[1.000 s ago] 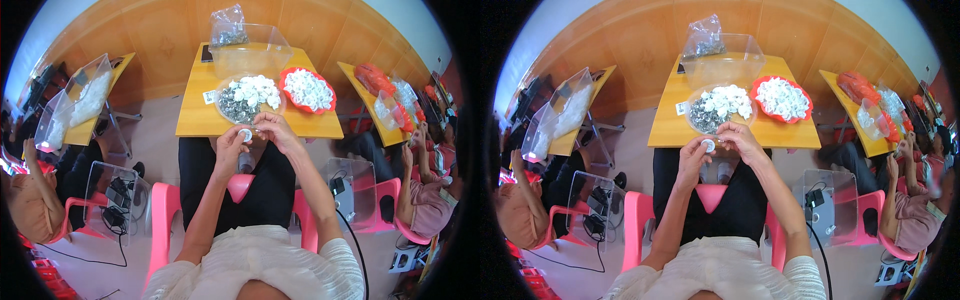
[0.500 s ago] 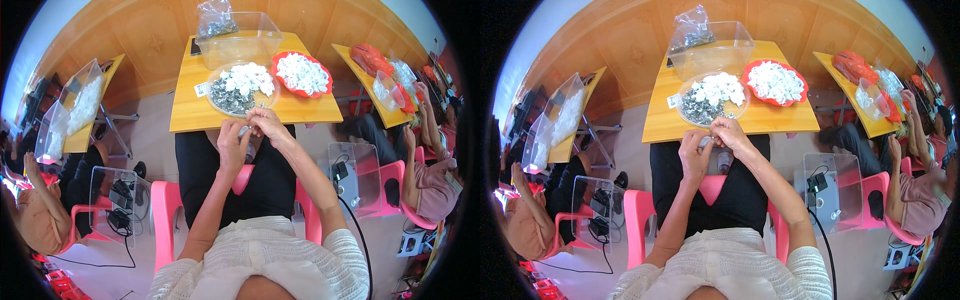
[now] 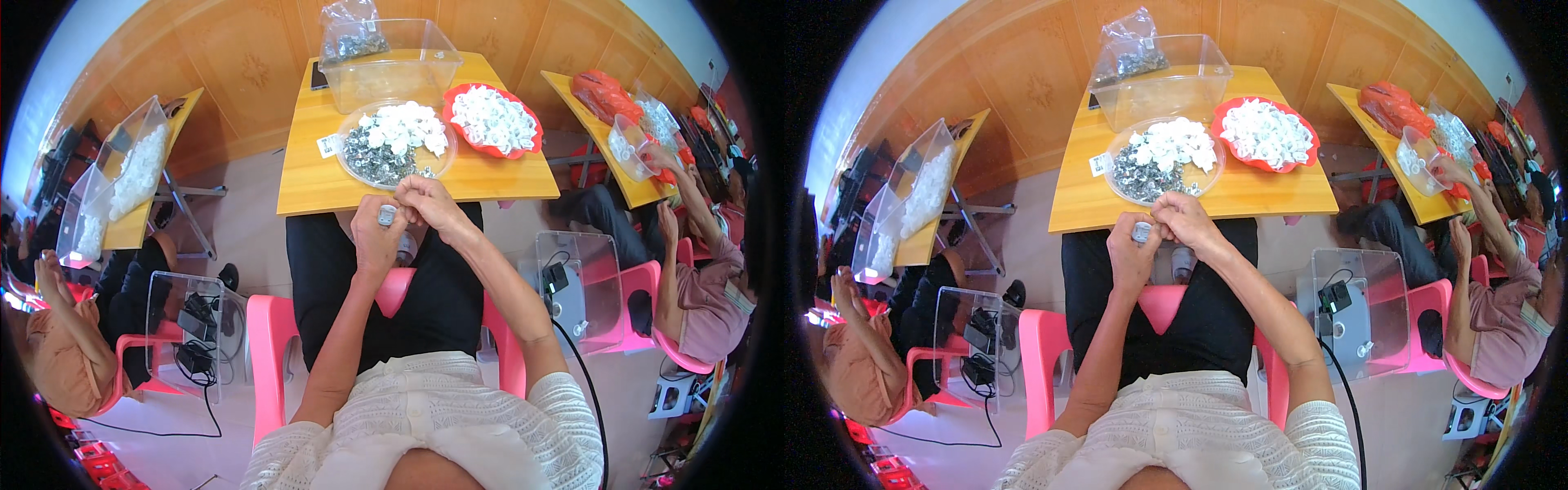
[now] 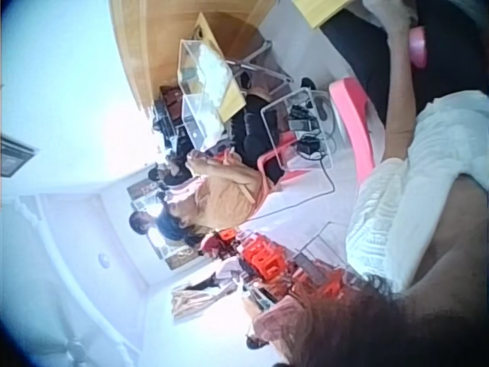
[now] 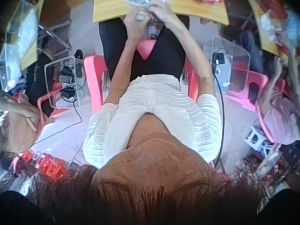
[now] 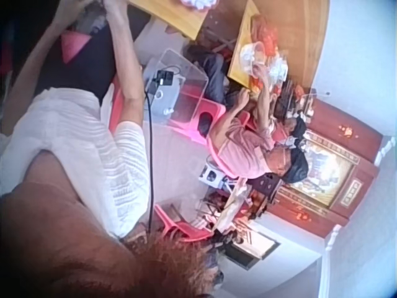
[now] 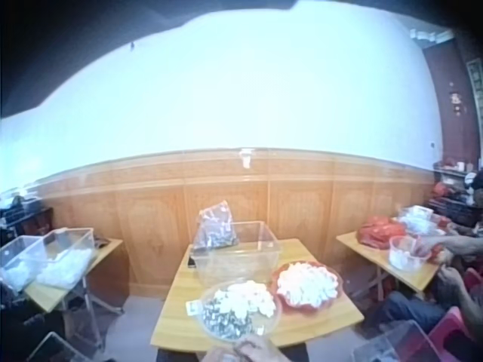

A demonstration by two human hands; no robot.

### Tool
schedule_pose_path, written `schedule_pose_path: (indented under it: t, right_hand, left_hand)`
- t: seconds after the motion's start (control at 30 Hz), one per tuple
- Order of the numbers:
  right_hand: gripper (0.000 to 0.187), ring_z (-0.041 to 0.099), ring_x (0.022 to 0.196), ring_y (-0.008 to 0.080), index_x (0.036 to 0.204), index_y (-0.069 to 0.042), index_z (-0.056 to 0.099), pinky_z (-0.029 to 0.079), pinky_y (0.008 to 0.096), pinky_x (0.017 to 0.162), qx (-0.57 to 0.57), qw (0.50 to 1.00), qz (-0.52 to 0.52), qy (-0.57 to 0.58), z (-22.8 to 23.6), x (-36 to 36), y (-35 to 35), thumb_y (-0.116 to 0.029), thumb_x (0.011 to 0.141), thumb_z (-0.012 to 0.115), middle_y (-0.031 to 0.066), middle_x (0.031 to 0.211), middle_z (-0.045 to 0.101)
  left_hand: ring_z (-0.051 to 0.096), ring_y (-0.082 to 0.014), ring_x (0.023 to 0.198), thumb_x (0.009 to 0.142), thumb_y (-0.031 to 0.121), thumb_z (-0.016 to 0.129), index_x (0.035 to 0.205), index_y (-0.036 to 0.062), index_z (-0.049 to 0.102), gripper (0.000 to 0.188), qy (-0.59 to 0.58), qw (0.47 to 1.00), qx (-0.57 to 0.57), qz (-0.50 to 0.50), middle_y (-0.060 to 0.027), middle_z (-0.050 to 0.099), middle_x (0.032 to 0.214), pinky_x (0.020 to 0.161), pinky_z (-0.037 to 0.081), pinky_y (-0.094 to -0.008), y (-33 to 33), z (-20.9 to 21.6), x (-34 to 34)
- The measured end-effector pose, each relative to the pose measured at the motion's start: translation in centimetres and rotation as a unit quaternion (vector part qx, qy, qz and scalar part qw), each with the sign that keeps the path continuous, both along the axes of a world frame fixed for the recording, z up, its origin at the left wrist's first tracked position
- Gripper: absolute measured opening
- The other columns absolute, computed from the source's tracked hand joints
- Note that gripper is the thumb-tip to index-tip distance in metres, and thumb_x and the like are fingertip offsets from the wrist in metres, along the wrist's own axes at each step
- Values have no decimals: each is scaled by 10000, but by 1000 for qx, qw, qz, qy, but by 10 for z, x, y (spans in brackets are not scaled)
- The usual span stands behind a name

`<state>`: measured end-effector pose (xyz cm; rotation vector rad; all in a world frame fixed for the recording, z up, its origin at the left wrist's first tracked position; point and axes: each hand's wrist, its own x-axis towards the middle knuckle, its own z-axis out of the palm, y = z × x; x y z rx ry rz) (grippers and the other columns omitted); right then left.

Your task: Assembling small plastic and metal battery components at a workbench.

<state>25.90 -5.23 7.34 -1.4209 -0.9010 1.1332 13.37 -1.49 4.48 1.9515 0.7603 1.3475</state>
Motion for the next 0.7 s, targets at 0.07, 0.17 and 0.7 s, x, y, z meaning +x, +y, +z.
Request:
schedule_pose_path:
  t: [0.07,0.17,0.7]
  right_hand:
    - [128,453,489,32,810,-100,544,349,182,432,38,999,17,-9,-1,-2,0,-197,885,511,-42,582,502]
    - [172,445,492,32,825,-95,537,343,176,444,57,998,21,-22,5,-7,-2,-242,908,504,-39,594,510]
    - [75,562,517,60,762,14,578,435,224,480,179,963,-10,-202,9,-21,-8,-35,775,634,48,561,601]
  left_hand:
    - [544,-179,593,742,25,622,803,21,561,86,-30,995,-94,-31,-76,549,700,541,436,-310,3,-4,0]
    - [502,-87,558,808,64,589,822,49,551,42,-141,891,-402,-158,-28,552,674,477,393,-228,8,-2,-7]
    - [469,-52,576,870,93,534,879,78,516,25,-322,767,-510,-217,5,523,744,452,361,-158,14,-9,-7]
